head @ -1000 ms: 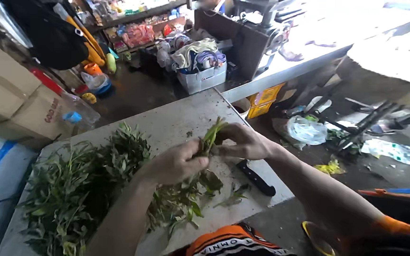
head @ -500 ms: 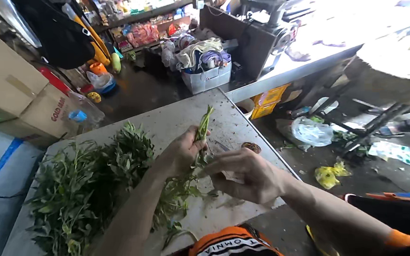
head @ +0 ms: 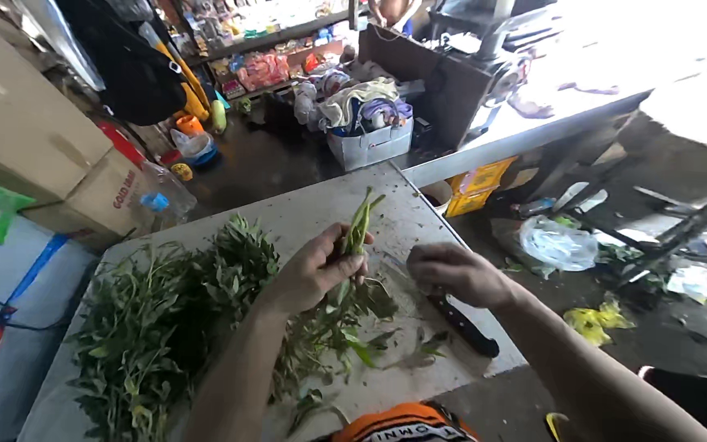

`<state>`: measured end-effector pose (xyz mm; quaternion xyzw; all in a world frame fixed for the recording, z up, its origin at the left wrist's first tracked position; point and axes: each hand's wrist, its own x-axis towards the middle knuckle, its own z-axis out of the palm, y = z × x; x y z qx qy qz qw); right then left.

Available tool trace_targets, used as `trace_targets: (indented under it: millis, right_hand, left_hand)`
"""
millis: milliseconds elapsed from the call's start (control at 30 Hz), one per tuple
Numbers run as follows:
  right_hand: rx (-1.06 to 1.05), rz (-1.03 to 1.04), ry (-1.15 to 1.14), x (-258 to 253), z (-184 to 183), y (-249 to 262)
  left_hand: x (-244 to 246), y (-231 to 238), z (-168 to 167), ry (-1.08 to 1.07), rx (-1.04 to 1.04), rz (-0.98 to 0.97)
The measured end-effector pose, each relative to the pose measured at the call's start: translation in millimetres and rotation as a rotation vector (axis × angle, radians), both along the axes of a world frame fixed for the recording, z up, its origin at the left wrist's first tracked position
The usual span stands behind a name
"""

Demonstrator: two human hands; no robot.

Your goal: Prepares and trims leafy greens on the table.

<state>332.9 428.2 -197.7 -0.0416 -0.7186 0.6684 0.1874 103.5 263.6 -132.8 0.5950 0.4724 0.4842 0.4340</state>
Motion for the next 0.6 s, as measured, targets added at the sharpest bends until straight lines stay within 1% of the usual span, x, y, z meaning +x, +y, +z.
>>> trace_targets:
  millis: [33, 67, 100, 167, 233, 367, 500, 600]
  right_hand:
    - [-0.204, -0.032, -0.032, -2, -10, 9]
    - [-0.354, -0.061, -0.074, -5, -16, 15]
    - [-0.456, -0.081, -0.118, -9, -17, 19]
    - [-0.552, -0.091, -0.178, -18, -12, 19]
    - [-0.556, -0.078, -0.185, -25, -2, 20]
    - [-0.463, -0.029, -0.144, -35, 16, 24]
    - [-0.479, -0.025, -0.094, -45, 28, 24]
    - [-0.52, -0.074, -0.107, -52, 37, 18]
  left_hand:
    - [2, -2, -3, -0.042, 0.006, -0.035]
    - [5, -1, -6, -0.084, 0.007, -0.063]
    - [9, 0, -8, -0.117, 0.007, -0.079]
    - [15, 4, -9, -0.118, 0.008, -0.058]
    - [18, 6, -6, -0.074, 0.021, -0.037]
    - [17, 4, -1, -0.058, 0.045, -0.046]
    - [16, 1, 2, -0.061, 0.03, -0.02]
    - [15, -2, 1, -0.087, 0.017, 0.027]
